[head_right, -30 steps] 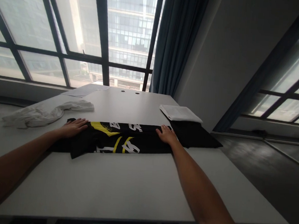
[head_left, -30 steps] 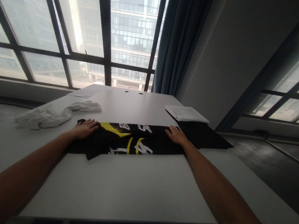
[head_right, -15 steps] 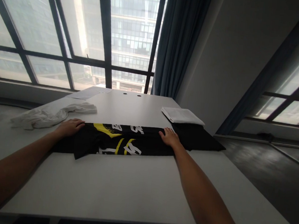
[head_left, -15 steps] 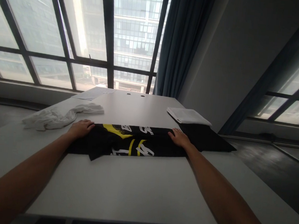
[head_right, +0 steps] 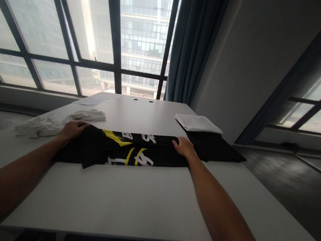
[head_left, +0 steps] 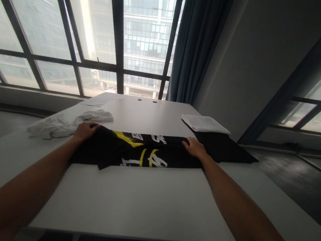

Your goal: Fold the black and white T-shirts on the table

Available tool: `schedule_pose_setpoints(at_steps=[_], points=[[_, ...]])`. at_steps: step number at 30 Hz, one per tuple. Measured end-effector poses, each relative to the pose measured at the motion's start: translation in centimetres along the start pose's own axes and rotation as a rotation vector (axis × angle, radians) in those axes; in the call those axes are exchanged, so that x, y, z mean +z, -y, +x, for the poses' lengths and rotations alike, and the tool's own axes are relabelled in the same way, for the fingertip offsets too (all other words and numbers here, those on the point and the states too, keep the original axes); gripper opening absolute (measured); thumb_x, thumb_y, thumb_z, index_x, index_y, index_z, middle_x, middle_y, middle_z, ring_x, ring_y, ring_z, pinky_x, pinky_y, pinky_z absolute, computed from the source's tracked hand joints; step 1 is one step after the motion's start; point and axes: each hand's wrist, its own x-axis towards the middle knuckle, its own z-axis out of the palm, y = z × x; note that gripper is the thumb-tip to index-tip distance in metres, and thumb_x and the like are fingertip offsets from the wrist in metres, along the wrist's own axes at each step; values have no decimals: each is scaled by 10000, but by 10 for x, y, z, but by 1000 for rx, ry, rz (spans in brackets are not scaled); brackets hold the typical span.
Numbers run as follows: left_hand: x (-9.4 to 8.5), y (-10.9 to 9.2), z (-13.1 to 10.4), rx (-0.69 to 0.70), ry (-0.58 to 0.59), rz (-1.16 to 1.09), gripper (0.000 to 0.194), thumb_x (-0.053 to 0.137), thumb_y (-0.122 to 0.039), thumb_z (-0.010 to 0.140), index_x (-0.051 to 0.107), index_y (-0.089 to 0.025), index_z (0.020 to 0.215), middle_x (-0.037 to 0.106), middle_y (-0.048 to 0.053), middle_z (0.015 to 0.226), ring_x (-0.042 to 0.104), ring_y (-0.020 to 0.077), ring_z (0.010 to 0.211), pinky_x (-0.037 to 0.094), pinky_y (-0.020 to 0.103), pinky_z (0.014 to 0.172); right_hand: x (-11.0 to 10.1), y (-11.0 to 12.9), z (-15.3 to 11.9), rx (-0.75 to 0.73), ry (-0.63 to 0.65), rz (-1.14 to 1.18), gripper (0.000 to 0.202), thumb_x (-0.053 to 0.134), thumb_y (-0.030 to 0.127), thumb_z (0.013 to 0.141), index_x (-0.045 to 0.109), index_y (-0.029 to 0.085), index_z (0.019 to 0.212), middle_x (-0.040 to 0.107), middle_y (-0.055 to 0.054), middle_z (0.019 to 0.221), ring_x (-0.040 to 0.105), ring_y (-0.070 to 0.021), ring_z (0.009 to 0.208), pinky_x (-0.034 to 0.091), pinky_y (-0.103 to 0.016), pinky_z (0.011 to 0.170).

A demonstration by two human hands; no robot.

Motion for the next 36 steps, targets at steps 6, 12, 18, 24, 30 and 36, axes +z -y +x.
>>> schedule_pose_setpoints(at_steps=[6, 12, 18, 24, 30, 36], points=[[3, -8, -1, -168, -1, 108, 550, 517, -562, 929, 743, -97, 1119, 744, 152, 1097, 640, 352, 1069, 481, 425, 927, -3, 2, -2, -1, 1, 4, 620, 333, 517, 1031, 477, 145, 1505, 410, -149, 1605, 341, -296, 1496, 308, -497, 1188], [-11, -12, 10, -168, -1, 153, 599, 470, -581, 952, 726, -101, 1202, 722, 159, 1178, 621, 392, 1144, 469, 460, 960, -7, 7, -7, -4, -47, 4, 580, 364, 490, 1028, 515, 142, 1468, 461, -166, 1567, 387, -307, 1464, 304, -524, 1174], [-15, -27, 29, -172, 77, 259, 469, 496, -456, 927, 742, -151, 1183, 693, 172, 1272, 617, 407, 1173, 493, 479, 938, -16, 18, -14, -25, -173, 27, 478, 410, 414, 1036, 576, 150, 1399, 539, -162, 1502, 460, -302, 1408, 252, -547, 1189], [1, -96, -1, 149, 194, 123, 510, 436, -570, 931, 771, -222, 1093, 741, 109, 1154, 690, 312, 1031, 513, 406, 923, -20, 58, -29, -405, -176, 151, 375, 552, 376, 988, 682, 184, 1282, 660, -120, 1371, 579, -257, 1303, 388, -416, 1137], [24, -138, -55, 416, 495, 80, 948, 565, -803, 788, 434, -265, 1557, 362, 136, 1636, 363, 383, 1475, 319, 523, 1177, -13, 80, -35, -472, -114, 236, 257, 607, 294, 959, 760, 246, 1160, 693, -68, 1325, 641, -242, 1224, 478, -396, 1070], [30, -117, -69, 449, 595, 122, 717, 341, -650, 1000, 259, -312, 1628, 144, 66, 1697, 110, 317, 1570, 72, 578, 1239, -12, 66, -28, -436, -48, 292, 268, 655, 312, 938, 758, 232, 1172, 663, -80, 1374, 612, -247, 1273, 463, -400, 1103]])
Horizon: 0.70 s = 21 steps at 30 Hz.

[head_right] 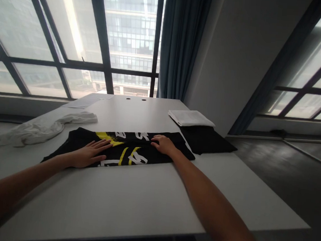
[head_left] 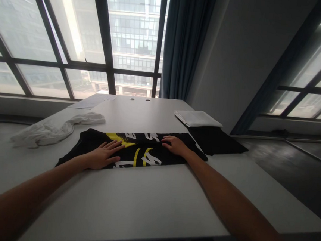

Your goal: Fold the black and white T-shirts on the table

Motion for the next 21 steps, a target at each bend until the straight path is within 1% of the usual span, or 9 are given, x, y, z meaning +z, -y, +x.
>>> schedule_pose_setpoints(at_steps=[4, 7, 8, 10, 12, 14, 16, 18, 21], points=[[-10, 19, -16, -4, 69, -10, 779, 372, -691, 969, 212, -320, 1635, 115, 53, 1697, 116, 322, 1567, 74, 568, 1243, -11, -4, 0, 38, 66, -30, 293, 672, 324, 923, 748, 236, 1192, 658, -78, 1382, 608, -260, 1280, 468, -399, 1095], [-16, 45, -35, -26, 74, -12, 864, 462, -759, 884, 289, -335, 1616, 165, 44, 1693, 158, 346, 1557, 165, 536, 1241, -26, -9, -7, 96, 120, -112, 311, 681, 347, 910, 747, 242, 1196, 690, -78, 1331, 650, -279, 1211, 499, -396, 1047], [-18, 55, -41, -58, 67, -21, 897, 498, -780, 845, 333, -331, 1603, 192, 47, 1691, 190, 357, 1549, 218, 519, 1231, -32, -11, -11, 118, 131, -148, 324, 693, 355, 899, 746, 245, 1199, 698, -78, 1315, 659, -288, 1191, 506, -398, 1031], [-23, 73, -51, -163, 31, -48, 961, 564, -808, 758, 427, -307, 1566, 273, 67, 1675, 296, 379, 1512, 341, 477, 1185, -43, -18, -22, 161, 123, -218, 354, 715, 368, 877, 741, 249, 1209, 706, -79, 1298, 665, -300, 1173, 514, -401, 1005], [-29, 84, -57, -289, -22, -77, 986, 610, -807, 693, 525, -254, 1505, 416, 114, 1610, 447, 391, 1423, 444, 441, 1108, -53, -28, -35, 204, 88, -268, 371, 719, 373, 868, 735, 246, 1216, 709, -78, 1289, 661, -298, 1177, 515, -387, 989], [-37, 87, -59, -389, -60, -103, 961, 625, -780, 671, 601, -182, 1424, 571, 164, 1470, 581, 380, 1285, 503, 417, 1029, -64, -39, -47, 252, 58, -278, 370, 704, 367, 875, 731, 231, 1218, 717, -78, 1269, 666, -280, 1163, 516, -360, 971], [-45, 83, -61, -448, -63, -130, 923, 624, -746, 671, 638, -121, 1350, 669, 182, 1307, 653, 352, 1155, 525, 398, 969, -75, -49, -56, 298, 37, -251, 372, 693, 351, 877, 728, 216, 1221, 734, -78, 1228, 685, -257, 1117, 519, -323, 935], [-52, 77, -63, -487, -41, -153, 889, 624, -723, 655, 661, -97, 1286, 714, 165, 1172, 686, 327, 1049, 535, 380, 910, -84, -56, -62, 342, 36, -213, 373, 695, 334, 870, 728, 206, 1219, 757, -76, 1157, 707, -234, 1042, 523, -288, 880], [-57, 73, -69, -549, 1, -173, 858, 626, -708, 618, 677, -96, 1218, 726, 133, 1054, 695, 307, 955, 532, 361, 839, -92, -62, -64, 416, 115, -175, 371, 737, 315, 829, 747, 194, 1179, 771, -78, 1065, 720, -228, 964, 523, -273, 819]])
